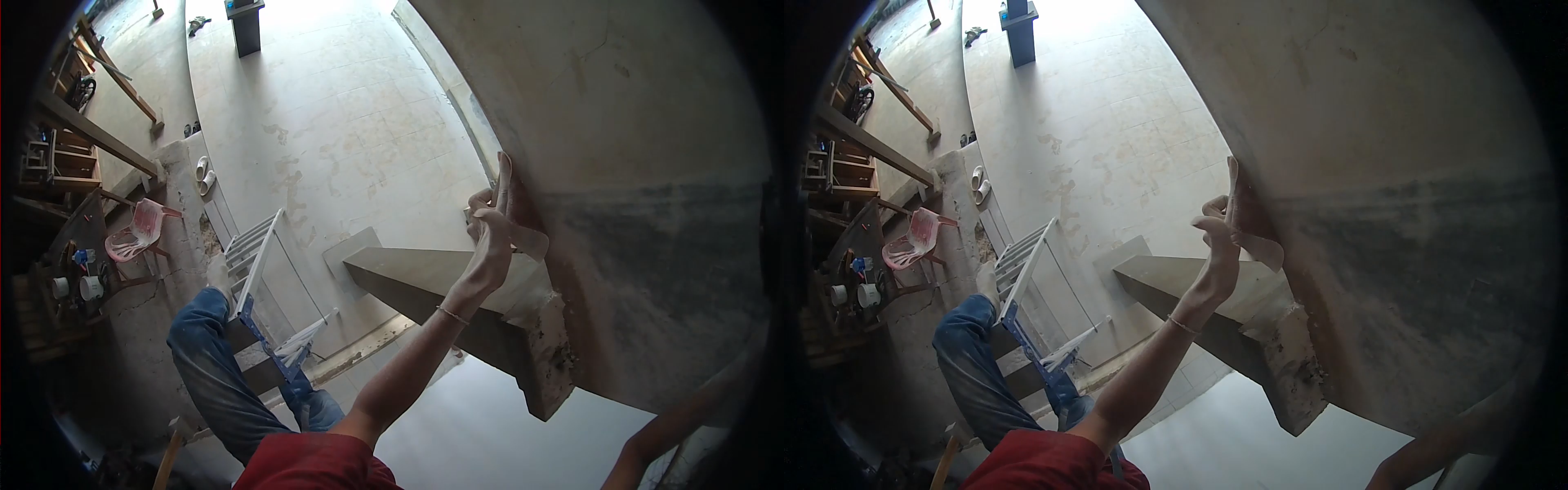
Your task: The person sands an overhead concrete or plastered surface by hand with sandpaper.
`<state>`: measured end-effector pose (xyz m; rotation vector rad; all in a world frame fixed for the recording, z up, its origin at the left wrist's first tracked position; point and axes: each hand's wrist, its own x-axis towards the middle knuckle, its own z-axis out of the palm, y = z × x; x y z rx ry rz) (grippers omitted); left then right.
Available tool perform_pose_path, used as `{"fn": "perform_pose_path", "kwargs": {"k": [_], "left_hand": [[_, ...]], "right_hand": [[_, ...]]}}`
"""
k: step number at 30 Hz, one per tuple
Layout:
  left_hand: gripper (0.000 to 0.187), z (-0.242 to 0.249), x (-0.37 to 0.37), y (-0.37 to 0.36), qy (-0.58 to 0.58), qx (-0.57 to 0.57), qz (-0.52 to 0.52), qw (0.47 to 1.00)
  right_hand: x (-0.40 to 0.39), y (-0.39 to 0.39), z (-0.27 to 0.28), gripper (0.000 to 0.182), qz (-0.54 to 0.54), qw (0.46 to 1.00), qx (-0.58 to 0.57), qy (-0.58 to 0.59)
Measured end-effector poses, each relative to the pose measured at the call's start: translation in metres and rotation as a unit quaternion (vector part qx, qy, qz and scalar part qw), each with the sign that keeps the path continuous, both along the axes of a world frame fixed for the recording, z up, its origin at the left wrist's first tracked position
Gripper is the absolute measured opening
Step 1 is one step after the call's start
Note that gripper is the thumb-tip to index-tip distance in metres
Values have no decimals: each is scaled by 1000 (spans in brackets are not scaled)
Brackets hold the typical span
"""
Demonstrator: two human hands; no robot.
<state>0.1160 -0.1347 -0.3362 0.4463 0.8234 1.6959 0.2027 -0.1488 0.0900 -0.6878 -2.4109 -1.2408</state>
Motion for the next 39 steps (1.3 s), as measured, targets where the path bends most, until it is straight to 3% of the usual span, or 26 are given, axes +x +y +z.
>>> {"fn": "perform_pose_path", "kwargs": {"k": [2,4,6,9,13,20,21,23,24,26,29,33,39], "left_hand": [[88,-2,-3,1,-99,34,-30,994],[82,9,-11,0,-63,23,-19,998],[79,29,-19,-3,107,-34,34,993],[77,33,-16,6,-161,51,17,985],[58,37,-29,3,-131,-25,-70,989],[43,46,-44,2,-189,-79,-69,976],[40,49,-47,1,-205,-81,-66,973],[35,47,-44,2,-175,-80,-61,979],[32,45,-42,4,-160,-79,-59,982],[32,36,-39,7,-124,-47,-44,990],[35,37,-41,10,-107,-85,-62,989],[41,39,-27,22,-184,-140,-43,972],[51,42,-15,20,-113,-65,16,991]], "right_hand": [[1,-1,0,39,-11,1000,6,-1],[-10,-7,-7,38,-31,999,18,3],[-33,-17,-26,39,-81,994,44,50],[-28,-16,-23,40,-80,995,53,31],[-27,-14,-19,40,-80,995,54,30],[-44,-18,-19,41,-172,972,52,149],[-44,-17,-17,42,-164,975,54,144],[-17,-11,-10,41,-51,997,61,-15],[-12,-6,-5,41,-31,998,56,-23],[-10,-6,-3,40,-18,998,46,-25],[-12,-7,-5,40,-13,999,29,-22],[2,0,6,40,17,999,17,-41],[-4,-3,2,40,5,999,25,-45]]}}
